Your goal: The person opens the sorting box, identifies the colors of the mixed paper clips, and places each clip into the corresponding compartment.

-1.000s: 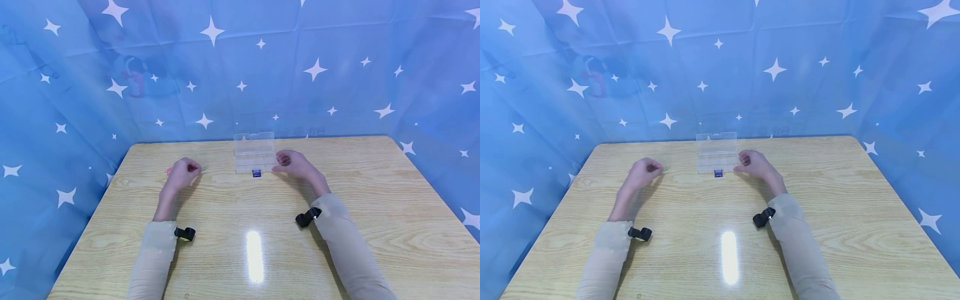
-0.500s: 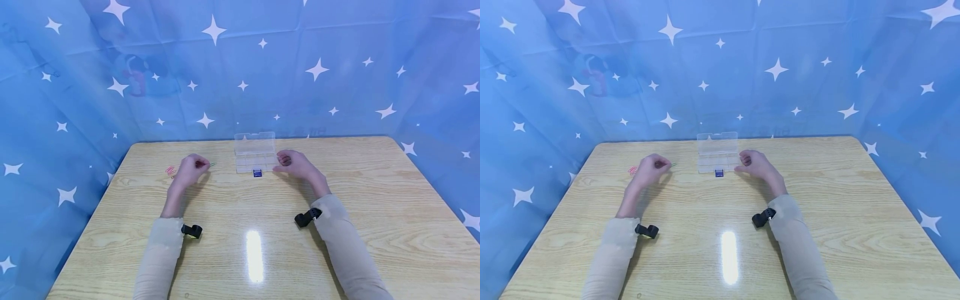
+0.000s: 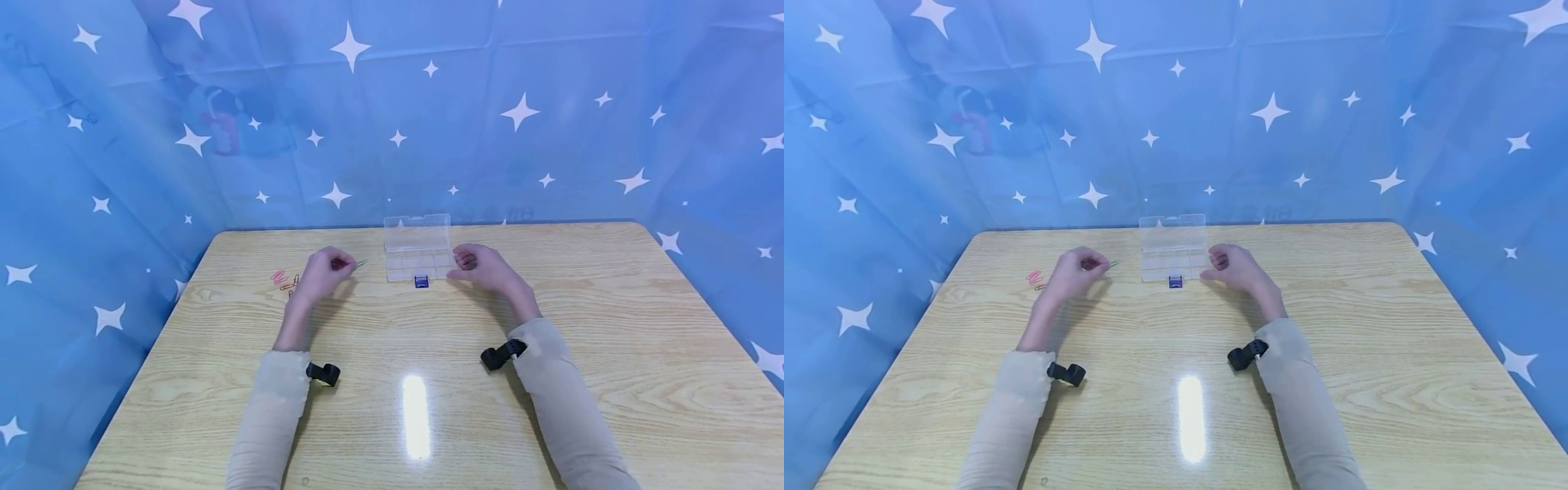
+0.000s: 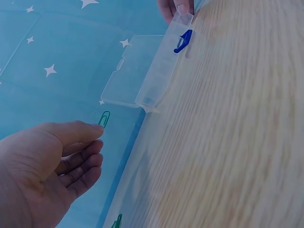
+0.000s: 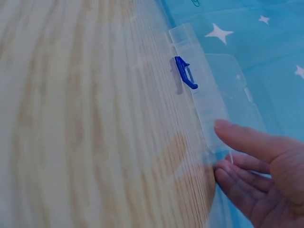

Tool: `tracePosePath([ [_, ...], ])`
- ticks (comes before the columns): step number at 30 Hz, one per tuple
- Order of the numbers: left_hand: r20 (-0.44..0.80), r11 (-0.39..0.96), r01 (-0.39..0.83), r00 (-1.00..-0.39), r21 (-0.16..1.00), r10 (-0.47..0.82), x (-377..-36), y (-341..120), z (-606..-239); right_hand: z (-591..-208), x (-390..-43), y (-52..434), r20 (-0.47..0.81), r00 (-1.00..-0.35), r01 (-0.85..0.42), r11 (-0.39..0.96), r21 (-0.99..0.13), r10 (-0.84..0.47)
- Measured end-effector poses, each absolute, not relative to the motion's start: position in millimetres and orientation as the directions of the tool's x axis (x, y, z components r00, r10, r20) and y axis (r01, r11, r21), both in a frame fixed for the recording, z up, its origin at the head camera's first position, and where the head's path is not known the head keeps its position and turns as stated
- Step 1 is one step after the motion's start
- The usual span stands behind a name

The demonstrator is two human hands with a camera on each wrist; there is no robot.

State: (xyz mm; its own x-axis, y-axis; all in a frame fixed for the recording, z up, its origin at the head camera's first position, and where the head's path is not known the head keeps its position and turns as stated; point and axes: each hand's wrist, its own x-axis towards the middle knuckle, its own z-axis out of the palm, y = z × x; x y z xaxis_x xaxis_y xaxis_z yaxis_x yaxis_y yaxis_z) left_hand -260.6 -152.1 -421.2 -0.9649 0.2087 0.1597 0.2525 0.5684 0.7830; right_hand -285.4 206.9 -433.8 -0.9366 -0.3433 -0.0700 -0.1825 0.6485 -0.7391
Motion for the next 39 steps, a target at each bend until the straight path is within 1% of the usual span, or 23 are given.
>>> tracePosePath([
  [8,0.148,0.554,0.253,-0.962,0.793,0.228,-263,-143,-420,-433,-285,207,-0.077,-0.937,-0.173,0.645,-0.744,-0.340],
  [19,0.185,0.533,0.296,-0.950,0.792,0.252,-265,-128,-419,-432,-285,206,-0.089,-0.938,-0.163,0.654,-0.739,-0.335],
  [29,0.162,0.509,0.272,-0.955,0.817,0.249,-266,-117,-421,-432,-284,206,-0.094,-0.936,-0.160,0.650,-0.743,-0.338],
  [39,0.151,0.520,0.273,-0.952,0.809,0.264,-267,-104,-422,-433,-283,207,-0.082,-0.935,-0.171,0.641,-0.748,-0.345],
])
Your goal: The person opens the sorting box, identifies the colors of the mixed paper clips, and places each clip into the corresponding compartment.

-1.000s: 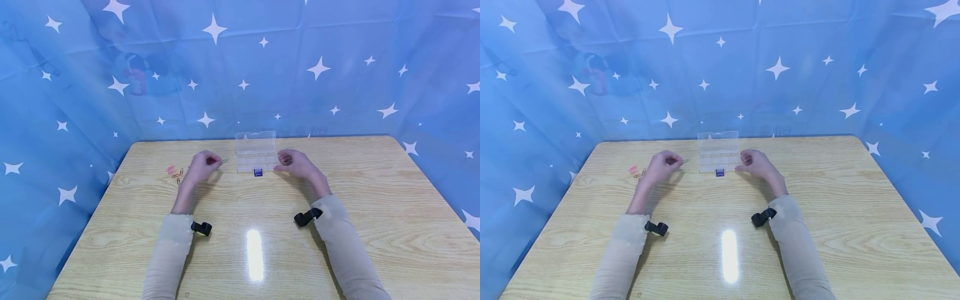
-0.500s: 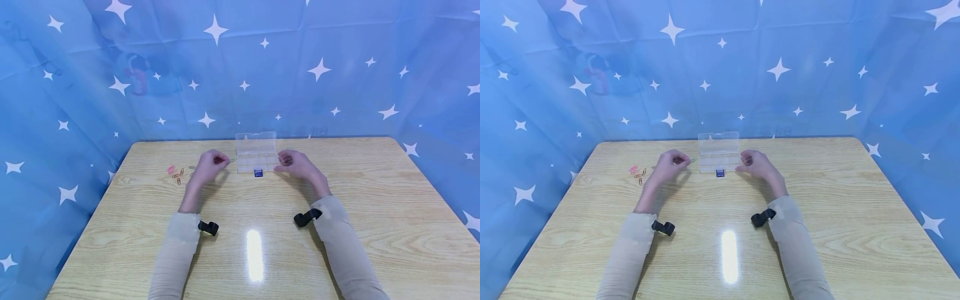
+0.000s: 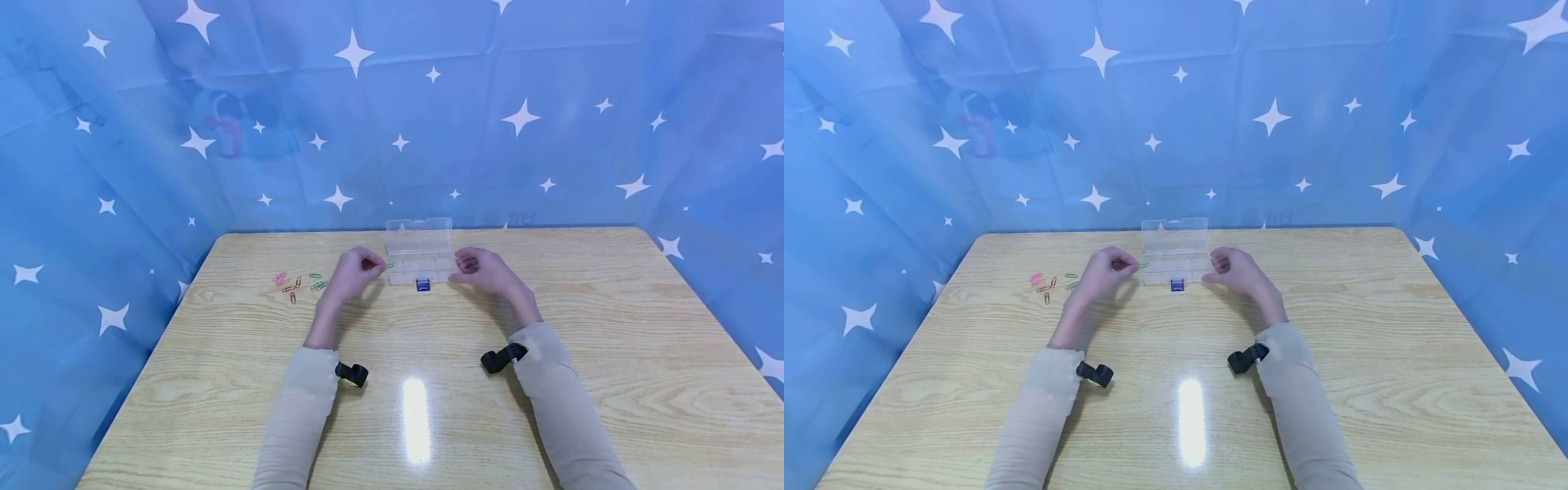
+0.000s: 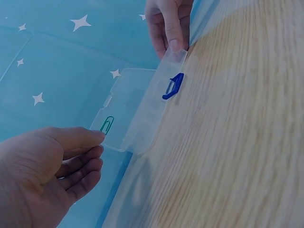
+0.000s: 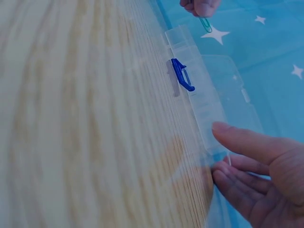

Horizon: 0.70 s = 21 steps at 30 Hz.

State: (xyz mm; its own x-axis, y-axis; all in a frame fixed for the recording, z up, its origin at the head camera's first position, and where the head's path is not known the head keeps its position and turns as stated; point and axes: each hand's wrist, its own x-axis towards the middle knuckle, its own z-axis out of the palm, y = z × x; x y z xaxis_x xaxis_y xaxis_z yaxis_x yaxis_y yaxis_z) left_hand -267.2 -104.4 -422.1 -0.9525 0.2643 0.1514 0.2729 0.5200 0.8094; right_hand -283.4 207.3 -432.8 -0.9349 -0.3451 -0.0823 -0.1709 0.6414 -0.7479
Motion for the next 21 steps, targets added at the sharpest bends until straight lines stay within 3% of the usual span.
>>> tracePosePath([
  [21,0.149,0.551,0.277,-0.952,0.787,0.266,-275,-88,-440,-433,-285,208,-0.089,-0.937,-0.157,0.632,-0.759,-0.338],
])
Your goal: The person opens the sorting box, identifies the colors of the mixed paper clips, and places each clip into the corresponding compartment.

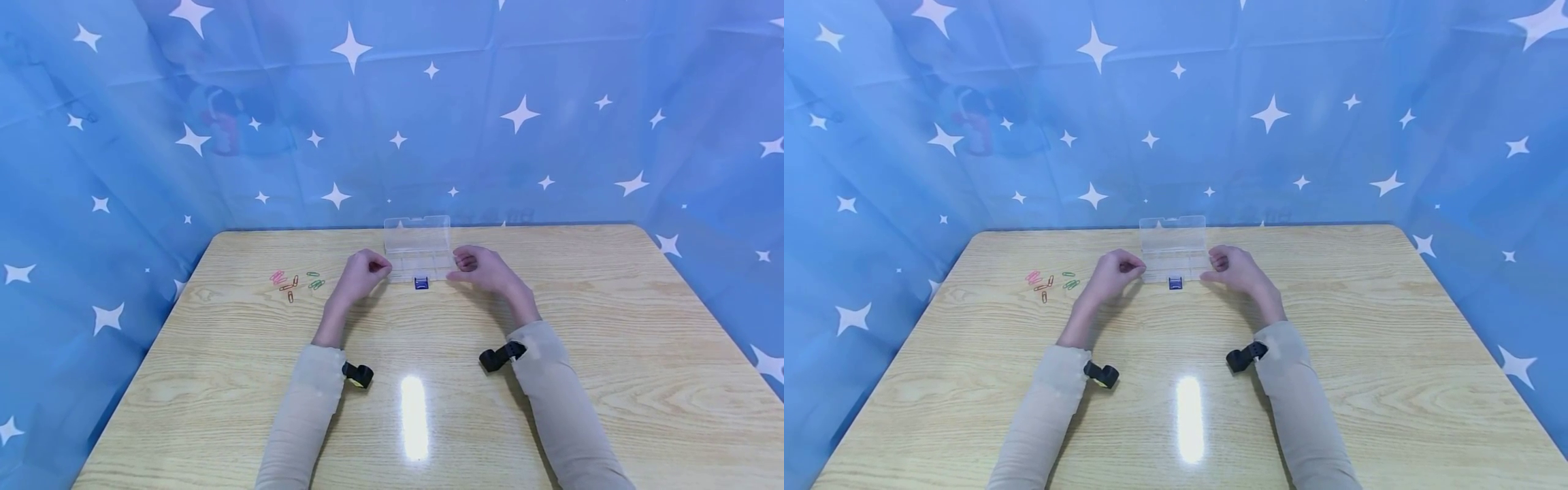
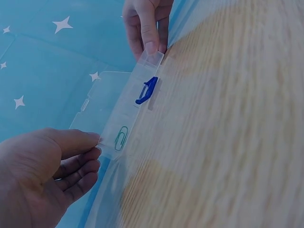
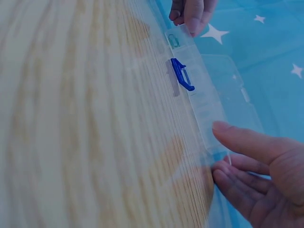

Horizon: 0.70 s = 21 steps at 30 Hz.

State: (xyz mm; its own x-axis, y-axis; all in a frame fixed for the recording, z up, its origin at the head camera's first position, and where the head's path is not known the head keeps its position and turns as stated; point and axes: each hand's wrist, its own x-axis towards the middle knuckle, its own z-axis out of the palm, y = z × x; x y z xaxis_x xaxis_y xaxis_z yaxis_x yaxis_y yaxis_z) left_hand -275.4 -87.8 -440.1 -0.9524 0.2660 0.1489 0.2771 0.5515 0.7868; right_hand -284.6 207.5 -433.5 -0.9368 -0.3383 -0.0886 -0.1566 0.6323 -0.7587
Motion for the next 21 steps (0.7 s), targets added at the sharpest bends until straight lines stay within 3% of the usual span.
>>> tracePosePath([
  [21,0.150,0.548,0.288,-0.948,0.786,0.282,-271,-100,-433,-435,-284,206,-0.071,-0.940,-0.165,0.625,-0.763,-0.335],
])
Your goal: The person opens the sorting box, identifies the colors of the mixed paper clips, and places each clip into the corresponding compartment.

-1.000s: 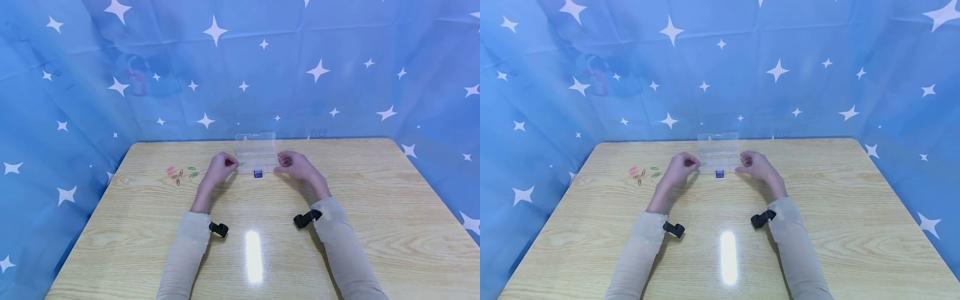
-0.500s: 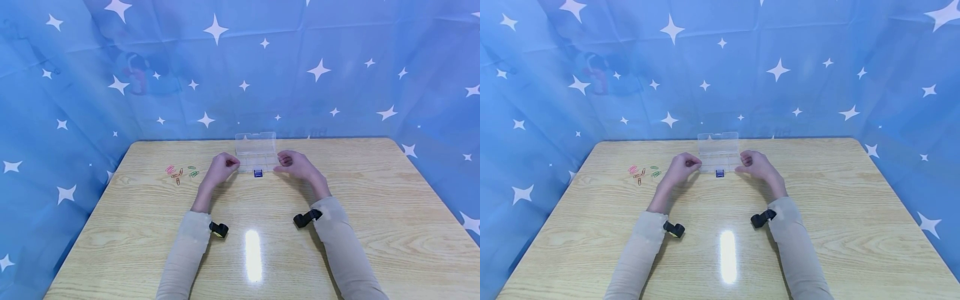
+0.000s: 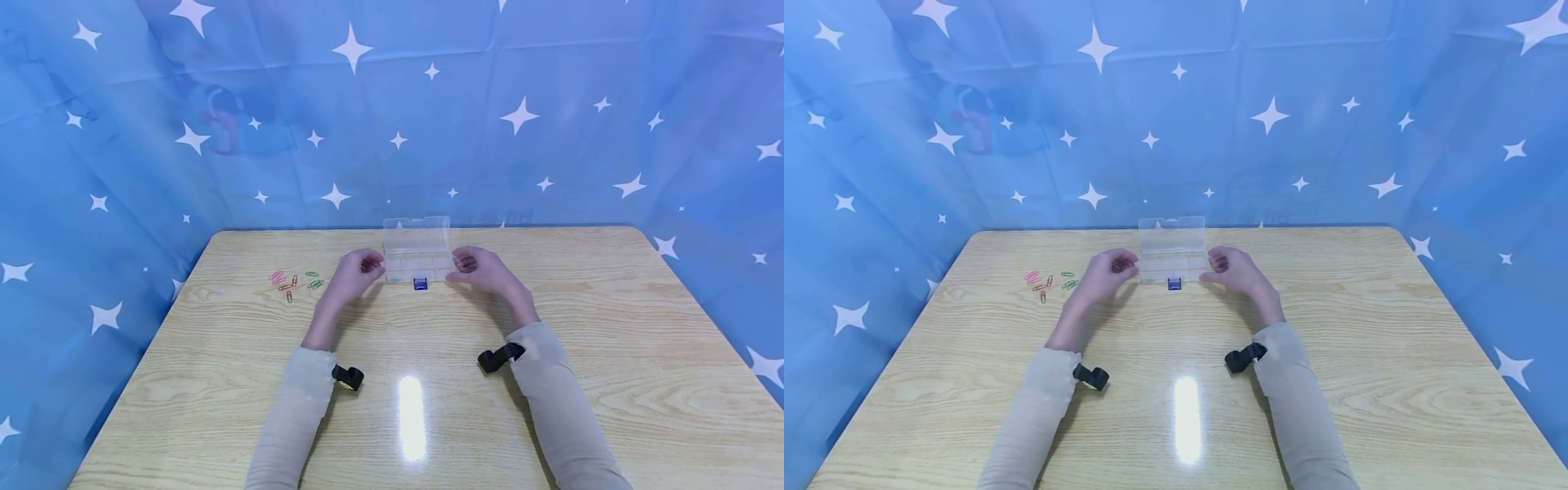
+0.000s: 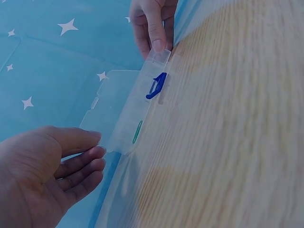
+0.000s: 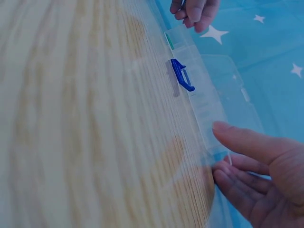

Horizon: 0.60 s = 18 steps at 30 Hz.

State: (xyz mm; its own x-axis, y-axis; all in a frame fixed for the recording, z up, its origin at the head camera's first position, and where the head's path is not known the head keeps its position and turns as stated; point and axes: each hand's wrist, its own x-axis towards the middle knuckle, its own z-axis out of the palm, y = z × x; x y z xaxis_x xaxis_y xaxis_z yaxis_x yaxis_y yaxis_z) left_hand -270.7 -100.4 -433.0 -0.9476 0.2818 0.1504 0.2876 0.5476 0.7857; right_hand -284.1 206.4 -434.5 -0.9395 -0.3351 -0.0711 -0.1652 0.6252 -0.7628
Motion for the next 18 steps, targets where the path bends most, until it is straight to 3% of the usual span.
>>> tracePosePath([
  [18,0.212,0.546,0.334,-0.938,0.768,0.274,-265,-130,-432,-435,-283,207,-0.081,-0.942,-0.150,0.625,-0.766,-0.325],
])
